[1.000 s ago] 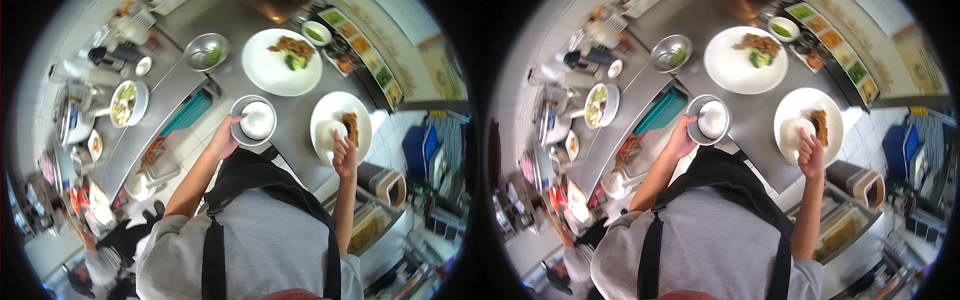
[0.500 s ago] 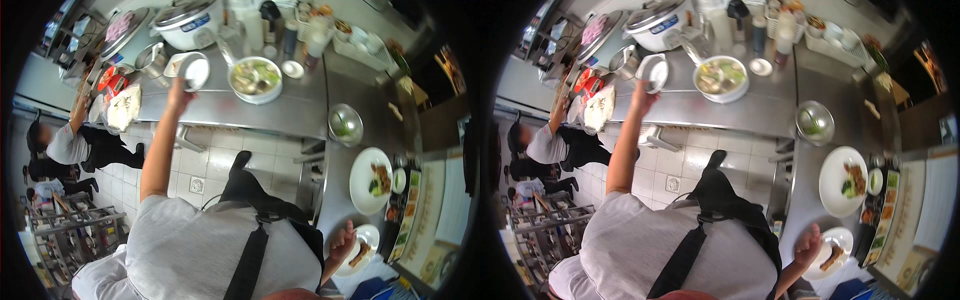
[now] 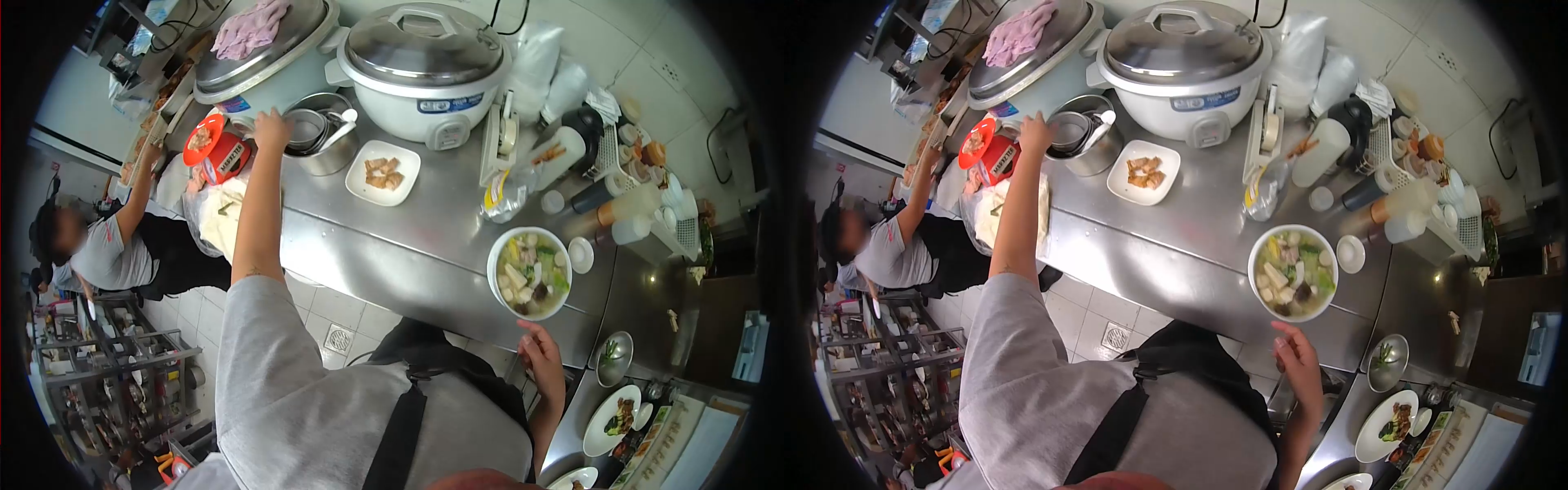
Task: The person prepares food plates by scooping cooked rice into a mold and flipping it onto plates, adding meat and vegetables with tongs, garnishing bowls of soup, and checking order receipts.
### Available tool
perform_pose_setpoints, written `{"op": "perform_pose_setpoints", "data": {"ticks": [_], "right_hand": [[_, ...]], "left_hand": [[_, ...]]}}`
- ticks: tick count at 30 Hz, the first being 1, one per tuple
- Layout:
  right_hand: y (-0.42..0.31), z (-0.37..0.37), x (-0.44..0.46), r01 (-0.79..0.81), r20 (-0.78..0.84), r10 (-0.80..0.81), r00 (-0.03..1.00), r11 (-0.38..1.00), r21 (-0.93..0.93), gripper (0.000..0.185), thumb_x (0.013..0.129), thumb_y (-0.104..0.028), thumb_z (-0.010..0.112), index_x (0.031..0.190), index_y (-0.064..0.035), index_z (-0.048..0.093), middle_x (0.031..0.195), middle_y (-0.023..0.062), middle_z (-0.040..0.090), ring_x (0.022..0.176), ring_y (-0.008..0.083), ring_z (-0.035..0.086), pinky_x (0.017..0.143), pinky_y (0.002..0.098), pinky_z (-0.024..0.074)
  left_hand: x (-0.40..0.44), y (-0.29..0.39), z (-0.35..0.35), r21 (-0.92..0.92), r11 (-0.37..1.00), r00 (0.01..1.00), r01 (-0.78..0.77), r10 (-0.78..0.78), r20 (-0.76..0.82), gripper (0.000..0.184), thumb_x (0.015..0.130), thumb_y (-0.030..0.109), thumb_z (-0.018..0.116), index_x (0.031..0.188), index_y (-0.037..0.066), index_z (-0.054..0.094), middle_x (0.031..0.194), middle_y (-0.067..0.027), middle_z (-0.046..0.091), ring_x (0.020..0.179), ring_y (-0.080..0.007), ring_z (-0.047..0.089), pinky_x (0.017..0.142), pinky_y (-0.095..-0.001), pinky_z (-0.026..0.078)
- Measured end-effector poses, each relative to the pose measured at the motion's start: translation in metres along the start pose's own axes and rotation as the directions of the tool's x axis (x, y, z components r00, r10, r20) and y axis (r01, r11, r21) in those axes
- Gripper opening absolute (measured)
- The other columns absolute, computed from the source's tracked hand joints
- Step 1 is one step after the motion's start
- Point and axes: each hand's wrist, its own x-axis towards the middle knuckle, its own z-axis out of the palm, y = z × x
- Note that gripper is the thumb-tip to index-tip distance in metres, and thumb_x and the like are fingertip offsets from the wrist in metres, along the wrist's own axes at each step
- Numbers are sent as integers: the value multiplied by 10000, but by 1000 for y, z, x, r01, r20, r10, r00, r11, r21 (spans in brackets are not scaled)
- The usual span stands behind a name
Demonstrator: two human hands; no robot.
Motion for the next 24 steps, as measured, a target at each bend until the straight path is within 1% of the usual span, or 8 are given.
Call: {"op": "perform_pose_setpoints", "data": {"ticks": [1, 5, 11, 18, 20, 21, 22, 24], "right_hand": [[-12, 8, 4, 9, 18, -8, 1000, 999, -38, 314, 935, -152, 523, 1230, -50, 546, 731, -29, 484, 590, 29, 386, 520, 185, 318], [-29, 33, 30, -17, 59, 19, 998, 999, -44, 318, 932, -173, 530, 1229, -62, 555, 748, -21, 517, 601, 33, 408, 530, 184, 331], [-56, 71, 66, 120, 202, -78, 976, 972, -204, 309, 925, -197, 542, 1208, -77, 572, 744, -25, 523, 609, 37, 423, 549, 180, 338], [-55, 66, 62, 129, 161, -121, 980, 991, -42, 286, 936, -165, 516, 1192, -52, 575, 745, -16, 519, 604, 38, 419, 551, 188, 347], [-45, 60, 56, 127, 105, -128, 986, 992, 19, 278, 941, -154, 505, 1188, -47, 575, 739, -17, 508, 601, 39, 415, 550, 190, 348], [-42, 59, 53, 135, 69, -138, 988, 990, 40, 274, 947, -155, 499, 1188, -49, 575, 723, -23, 492, 598, 41, 413, 545, 191, 347], [-38, 58, 52, 133, 69, -141, 988, 985, 114, 275, 956, -162, 487, 1187, -38, 569, 713, -16, 487, 592, 50, 415, 534, 197, 347], [-25, 56, 48, 91, 57, -109, 992, 962, 257, 280, 972, -178, 469, 1191, -32, 563, 705, -9, 483, 586, 59, 423, 522, 204, 355]], "left_hand": [[-5, 10, -9, -13, 995, 987, -99, 97, -126, 304, 819, 309, 652, 1056, 120, 672, 1101, -136, 570, 1022, -318, 562, 847, -400, 488], [-12, 46, -41, -522, 710, 782, -472, 611, 124, 281, 726, 112, 712, 996, 188, 701, 940, -70, 619, 892, -246, 612, 788, -366, 490], [-8, 69, -35, -371, 611, 643, -699, 765, 48, 206, 722, 170, 716, 921, 146, 668, 891, -44, 618, 843, -258, 622, 707, -379, 499], [2, 41, -104, -457, 789, 887, -411, 461, -2, 384, 790, 297, 722, 1069, 54, 620, 974, -140, 656, 830, -290, 650, 691, -364, 510], [-17, 33, -138, -685, 695, 963, -219, 266, -38, 348, 848, 218, 680, 1101, -1, 585, 1021, -173, 662, 878, -258, 668, 724, -346, 519], [-19, 21, -133, -744, 608, 953, -275, 274, -129, 353, 860, 181, 661, 1149, 4, 563, 1038, -154, 666, 907, -253, 665, 730, -355, 520], [-24, 13, -125, -733, 586, 932, -345, 304, -195, 365, 887, 182, 625, 1202, 21, 539, 1050, -160, 661, 916, -275, 661, 729, -348, 516], [-49, 25, -128, -260, 886, 923, -384, 379, -73, 429, 915, 295, 577, 1246, 29, 513, 1073, -205, 639, 940, -346, 633, 752, -386, 502]]}}
